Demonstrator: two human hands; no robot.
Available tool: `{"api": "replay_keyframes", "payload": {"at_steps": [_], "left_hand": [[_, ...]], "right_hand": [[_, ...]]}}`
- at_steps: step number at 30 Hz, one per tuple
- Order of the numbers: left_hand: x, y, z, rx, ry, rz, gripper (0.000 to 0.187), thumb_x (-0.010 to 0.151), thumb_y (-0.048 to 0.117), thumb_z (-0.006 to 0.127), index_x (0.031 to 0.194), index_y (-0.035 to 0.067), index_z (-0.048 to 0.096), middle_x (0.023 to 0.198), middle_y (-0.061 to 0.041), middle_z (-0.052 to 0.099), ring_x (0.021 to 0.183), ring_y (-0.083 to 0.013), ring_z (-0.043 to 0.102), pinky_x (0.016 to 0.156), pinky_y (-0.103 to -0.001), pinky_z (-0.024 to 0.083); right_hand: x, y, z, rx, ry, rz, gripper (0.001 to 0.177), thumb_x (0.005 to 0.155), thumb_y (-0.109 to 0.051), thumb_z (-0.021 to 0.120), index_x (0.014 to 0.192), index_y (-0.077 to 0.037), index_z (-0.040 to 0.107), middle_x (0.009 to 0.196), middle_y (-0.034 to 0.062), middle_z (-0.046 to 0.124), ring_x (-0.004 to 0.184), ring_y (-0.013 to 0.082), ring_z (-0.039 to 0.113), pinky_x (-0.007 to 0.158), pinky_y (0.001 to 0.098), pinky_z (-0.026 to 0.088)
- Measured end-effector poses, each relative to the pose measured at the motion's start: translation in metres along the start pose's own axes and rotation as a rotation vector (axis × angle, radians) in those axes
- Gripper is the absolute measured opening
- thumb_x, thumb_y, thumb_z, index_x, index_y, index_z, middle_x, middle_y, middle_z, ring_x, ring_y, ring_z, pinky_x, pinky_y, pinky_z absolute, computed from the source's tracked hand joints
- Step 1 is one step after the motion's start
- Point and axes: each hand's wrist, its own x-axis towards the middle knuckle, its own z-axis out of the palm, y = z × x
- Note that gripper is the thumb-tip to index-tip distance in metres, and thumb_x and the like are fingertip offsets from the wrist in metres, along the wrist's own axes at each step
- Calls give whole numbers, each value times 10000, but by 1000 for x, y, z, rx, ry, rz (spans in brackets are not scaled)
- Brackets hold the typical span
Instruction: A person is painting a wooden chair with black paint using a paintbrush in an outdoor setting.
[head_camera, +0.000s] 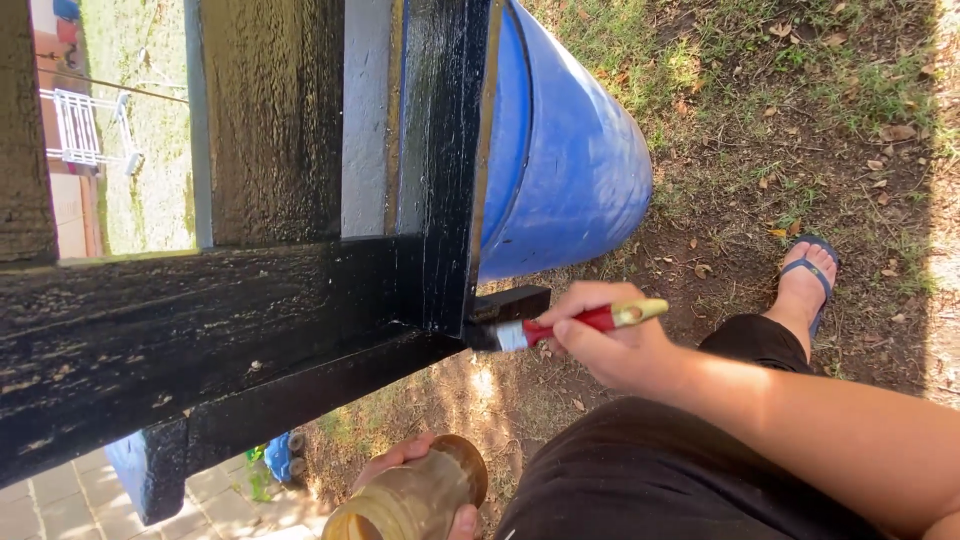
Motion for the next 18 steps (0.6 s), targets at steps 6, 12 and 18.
{"api": "replay_keyframes", "payload": {"at_steps": [6, 12, 18], "left_hand": [[-9, -13, 13, -220, 133, 359, 811, 495, 278, 869, 1221, 89, 562, 1181, -39, 692, 1161, -214, 709, 1039, -362, 532], [-5, -31, 5, -185, 63, 313, 821, 427, 234, 918, 1188, 90, 645, 1192, -39, 701, 1136, -192, 707, 1017, -315, 535], [-9, -26, 7, -168, 76, 204, 832, 385, 298, 897, 1161, 91, 682, 1197, -40, 717, 1112, -189, 710, 991, -317, 537]], "right_hand": [[51, -8, -17, -311, 232, -34, 190, 939, -13, 534, 803, -20, 666, 765, 89, 699, 604, 113, 614, 441, 188, 465], [60, -19, -42, -508, 348, -535, 145, 985, 58, 571, 1104, 43, 653, 1005, 190, 690, 894, 248, 680, 804, 346, 569], [18, 0, -18, -490, -261, -658, 75, 888, 12, 665, 864, -59, 660, 921, 88, 734, 889, 217, 731, 881, 332, 644]]}}
